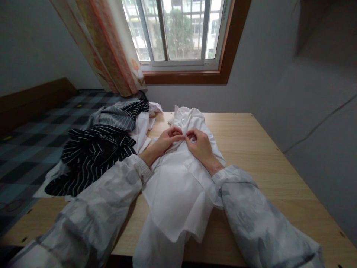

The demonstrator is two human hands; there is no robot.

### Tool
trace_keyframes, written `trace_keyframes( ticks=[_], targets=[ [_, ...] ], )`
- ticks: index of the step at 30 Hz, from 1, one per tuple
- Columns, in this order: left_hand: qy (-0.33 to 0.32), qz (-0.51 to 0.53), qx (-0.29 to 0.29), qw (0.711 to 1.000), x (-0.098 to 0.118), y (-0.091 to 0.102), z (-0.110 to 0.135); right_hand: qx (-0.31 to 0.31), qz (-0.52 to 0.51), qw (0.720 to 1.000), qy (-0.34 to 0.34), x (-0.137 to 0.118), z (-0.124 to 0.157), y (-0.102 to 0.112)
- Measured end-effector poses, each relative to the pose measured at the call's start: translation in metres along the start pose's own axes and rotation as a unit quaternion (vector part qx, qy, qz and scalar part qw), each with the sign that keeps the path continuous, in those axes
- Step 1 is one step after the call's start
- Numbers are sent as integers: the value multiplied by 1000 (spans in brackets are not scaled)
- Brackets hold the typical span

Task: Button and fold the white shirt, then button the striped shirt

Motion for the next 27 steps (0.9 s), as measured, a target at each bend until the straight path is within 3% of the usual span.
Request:
trace_keyframes(
  ticks=[6, 13, 21, 27],
  targets=[
    [-1, 13, 12, 1000, 0, 1, 1, 8, 48, 999, 24, -1, 0, 2],
    [3, 18, 18, 1000, 4, 2, 4, -25, 126, 990, 55, -9, -2, 0],
    [23, 30, 9, 999, 0, 1, 4, -51, 50, 995, 76, -9, -2, -4],
    [-17, -17, 8, 1000, 7, 0, 4, -44, 25, 996, 67, -6, -1, -3]
  ],
)
Point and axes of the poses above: each hand's wrist, its own z-axis away from the middle knuckle, its own y-axis out of the back of the hand, x = y × z, the point moved 8 cm from there along -z, towards the middle knuckle, and after that the axes turned 3 degrees about y, right-handed, at the moved point
